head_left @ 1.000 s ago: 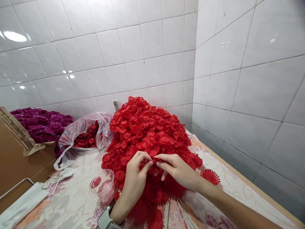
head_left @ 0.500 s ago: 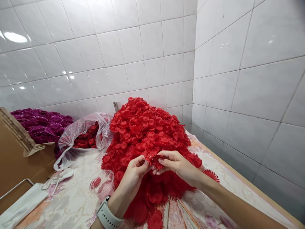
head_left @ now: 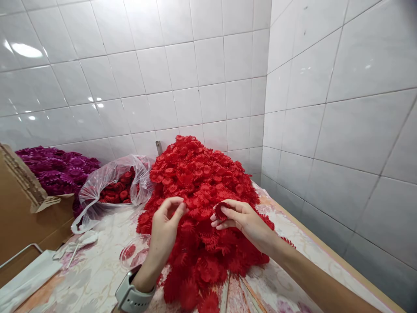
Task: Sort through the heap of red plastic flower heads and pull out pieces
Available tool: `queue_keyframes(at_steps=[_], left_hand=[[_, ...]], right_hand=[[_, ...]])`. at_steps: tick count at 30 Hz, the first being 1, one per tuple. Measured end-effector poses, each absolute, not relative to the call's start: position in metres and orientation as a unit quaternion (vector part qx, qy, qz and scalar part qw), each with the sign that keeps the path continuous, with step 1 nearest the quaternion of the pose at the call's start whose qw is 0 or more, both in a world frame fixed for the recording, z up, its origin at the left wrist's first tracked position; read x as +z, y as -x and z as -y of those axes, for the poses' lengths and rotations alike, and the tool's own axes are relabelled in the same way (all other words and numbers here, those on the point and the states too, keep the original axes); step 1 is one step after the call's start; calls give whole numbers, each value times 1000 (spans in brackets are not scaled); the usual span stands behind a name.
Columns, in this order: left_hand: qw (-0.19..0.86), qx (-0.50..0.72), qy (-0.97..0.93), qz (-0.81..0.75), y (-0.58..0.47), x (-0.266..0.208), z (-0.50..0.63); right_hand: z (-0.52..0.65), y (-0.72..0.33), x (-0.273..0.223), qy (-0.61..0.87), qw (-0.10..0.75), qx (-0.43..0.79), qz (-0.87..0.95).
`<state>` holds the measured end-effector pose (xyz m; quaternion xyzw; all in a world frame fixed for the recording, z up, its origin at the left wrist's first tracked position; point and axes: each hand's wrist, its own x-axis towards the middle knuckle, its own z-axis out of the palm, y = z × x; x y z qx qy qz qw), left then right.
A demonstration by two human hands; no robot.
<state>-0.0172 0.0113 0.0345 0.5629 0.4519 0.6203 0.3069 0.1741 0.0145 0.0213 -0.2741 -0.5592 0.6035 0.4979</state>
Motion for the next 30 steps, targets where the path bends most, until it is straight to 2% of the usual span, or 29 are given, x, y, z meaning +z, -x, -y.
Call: queue_keyframes(at_steps=[2, 5, 11, 14, 20, 26, 30], left_hand=[[127, 560, -639, -511, 28, 49, -19], [-25, 429, -708, -560, 36, 58, -30], [-169, 393, -764, -484, 15, 37, -19], [-238, 327, -770, -494, 15, 40, -5], [-150, 255, -760, -578, 77, 60, 24], [-23, 197, -783, -589, 125, 18, 44], [-35, 225, -740, -633, 132, 2, 25]], right_hand=[[-17, -171, 30, 292, 492, 585, 574], [-25, -161, 42, 312, 495, 555, 591], [-33, -142, 29, 326, 519, 494, 616], [-29, -144, 17, 364, 505, 445, 644], [-28, -151, 15, 401, 493, 421, 647], [-29, -151, 17, 404, 493, 424, 643], [-28, -150, 14, 396, 493, 430, 644]])
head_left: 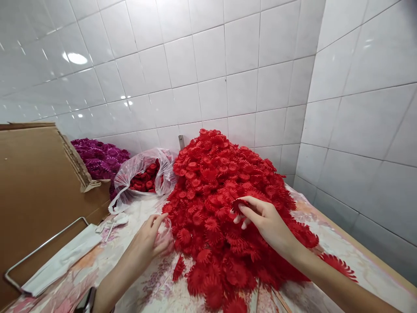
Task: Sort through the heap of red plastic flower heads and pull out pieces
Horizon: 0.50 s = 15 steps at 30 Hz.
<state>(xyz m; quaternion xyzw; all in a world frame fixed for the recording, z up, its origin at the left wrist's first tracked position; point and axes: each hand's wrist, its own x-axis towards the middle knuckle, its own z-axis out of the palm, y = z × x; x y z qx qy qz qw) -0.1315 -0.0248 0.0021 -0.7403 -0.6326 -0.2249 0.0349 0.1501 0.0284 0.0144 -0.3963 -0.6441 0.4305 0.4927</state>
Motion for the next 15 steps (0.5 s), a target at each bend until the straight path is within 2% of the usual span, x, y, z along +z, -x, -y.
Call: queue_keyframes(at_steps=[3, 8, 12, 15], left_hand=[[55, -241, 735, 631, 140, 3, 8], [27, -221, 743, 631, 148, 23, 4], [71, -326, 727, 600, 114, 48, 19], [53, -377, 753, 537, 71, 57, 23]], right_hand=[[-29, -150, 12, 389, 492, 433, 647], [-30, -150, 10, 387, 485, 428, 657], [-28, -151, 13, 385, 490, 438, 649], [-27, -150, 13, 370, 496, 444, 648]])
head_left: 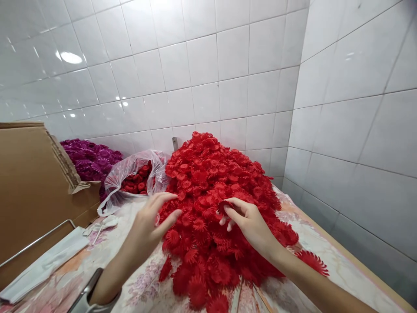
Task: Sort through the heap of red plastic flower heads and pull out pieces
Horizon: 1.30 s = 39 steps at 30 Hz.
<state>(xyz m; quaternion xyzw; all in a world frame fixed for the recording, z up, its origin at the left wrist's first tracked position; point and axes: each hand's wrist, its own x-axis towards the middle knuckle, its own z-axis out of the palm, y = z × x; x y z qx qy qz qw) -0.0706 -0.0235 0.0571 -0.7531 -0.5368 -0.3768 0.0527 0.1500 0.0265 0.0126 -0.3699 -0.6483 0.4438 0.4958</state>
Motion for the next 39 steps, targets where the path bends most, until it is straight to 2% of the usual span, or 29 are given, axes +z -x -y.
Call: queue_keyframes(at_steps=[4, 8, 15, 19, 24, 26, 28, 31, 34, 39], left_hand=[[12, -412, 788, 458, 24, 45, 10], [-20, -452, 795, 403, 6, 27, -6], [-64, -473, 789, 386, 11, 14, -8], [10, -497, 781, 378, 18, 9, -9], [57, -476, 805, 349, 20, 11, -3], [71, -471, 806, 350, 22, 13, -3], [102, -477, 788, 375, 27, 15, -7], [160, -469, 743, 449, 41, 14, -20], [210, -418, 724, 506, 53, 10, -32], [259, -394, 747, 468, 49, 6, -31]], right_hand=[[-25, -147, 9, 332, 503, 456, 655], [-23, -146, 7, 346, 509, 406, 675], [-20, -149, 8, 366, 474, 405, 691], [-15, -144, 9, 349, 430, 329, 765], [-31, -161, 12, 309, 401, 129, 853], [-44, -179, 18, 340, 453, 13, 824], [-54, -196, 25, 387, 513, -51, 765], [-59, -206, 30, 456, 547, -58, 700], [-54, -196, 25, 447, 542, -45, 711], [-43, -173, 11, 392, 529, -35, 752]])
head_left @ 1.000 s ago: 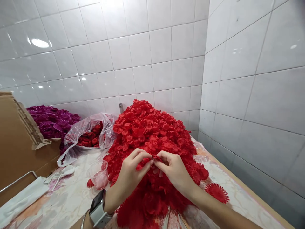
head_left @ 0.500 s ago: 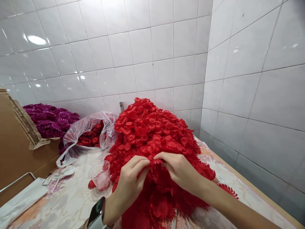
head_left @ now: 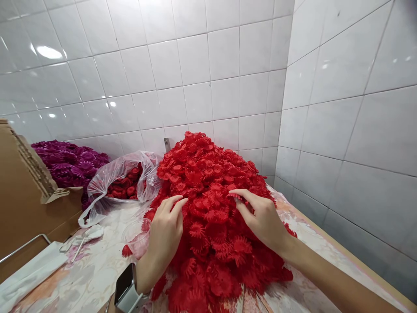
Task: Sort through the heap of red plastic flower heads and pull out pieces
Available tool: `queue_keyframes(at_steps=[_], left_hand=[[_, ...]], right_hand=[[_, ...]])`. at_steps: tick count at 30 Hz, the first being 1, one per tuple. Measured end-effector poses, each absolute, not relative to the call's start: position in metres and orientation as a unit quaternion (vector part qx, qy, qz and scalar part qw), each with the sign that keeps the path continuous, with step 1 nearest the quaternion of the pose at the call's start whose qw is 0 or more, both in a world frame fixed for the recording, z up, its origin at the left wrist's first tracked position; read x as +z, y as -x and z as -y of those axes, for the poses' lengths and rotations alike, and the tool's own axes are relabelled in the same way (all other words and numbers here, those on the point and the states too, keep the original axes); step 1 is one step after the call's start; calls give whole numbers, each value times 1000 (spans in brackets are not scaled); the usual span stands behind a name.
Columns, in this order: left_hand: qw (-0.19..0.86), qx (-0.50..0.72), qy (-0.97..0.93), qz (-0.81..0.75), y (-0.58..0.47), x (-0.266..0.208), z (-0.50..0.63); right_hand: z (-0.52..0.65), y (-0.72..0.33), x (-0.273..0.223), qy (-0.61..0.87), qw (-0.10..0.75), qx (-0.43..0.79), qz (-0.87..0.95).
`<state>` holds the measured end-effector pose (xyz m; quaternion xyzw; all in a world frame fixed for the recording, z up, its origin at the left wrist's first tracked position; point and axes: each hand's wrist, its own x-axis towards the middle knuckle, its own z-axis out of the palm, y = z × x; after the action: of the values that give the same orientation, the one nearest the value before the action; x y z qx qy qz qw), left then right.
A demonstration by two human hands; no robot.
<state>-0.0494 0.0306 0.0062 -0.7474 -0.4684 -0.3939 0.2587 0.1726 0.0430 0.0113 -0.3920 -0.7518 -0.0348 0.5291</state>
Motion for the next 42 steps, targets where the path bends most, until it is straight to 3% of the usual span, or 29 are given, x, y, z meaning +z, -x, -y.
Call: queue_keyframes(at_steps=[4, 11, 42], left_hand=[[302, -412, 776, 371, 29, 10, -11], [271, -382, 829, 307, 13, 5, 8], [306, -372, 837, 260, 16, 5, 5]], right_hand=[[-32, -162, 5, 339, 526, 2, 780], [-19, -152, -5, 126, 490, -142, 851], [-24, -153, -10, 135, 474, -178, 852]])
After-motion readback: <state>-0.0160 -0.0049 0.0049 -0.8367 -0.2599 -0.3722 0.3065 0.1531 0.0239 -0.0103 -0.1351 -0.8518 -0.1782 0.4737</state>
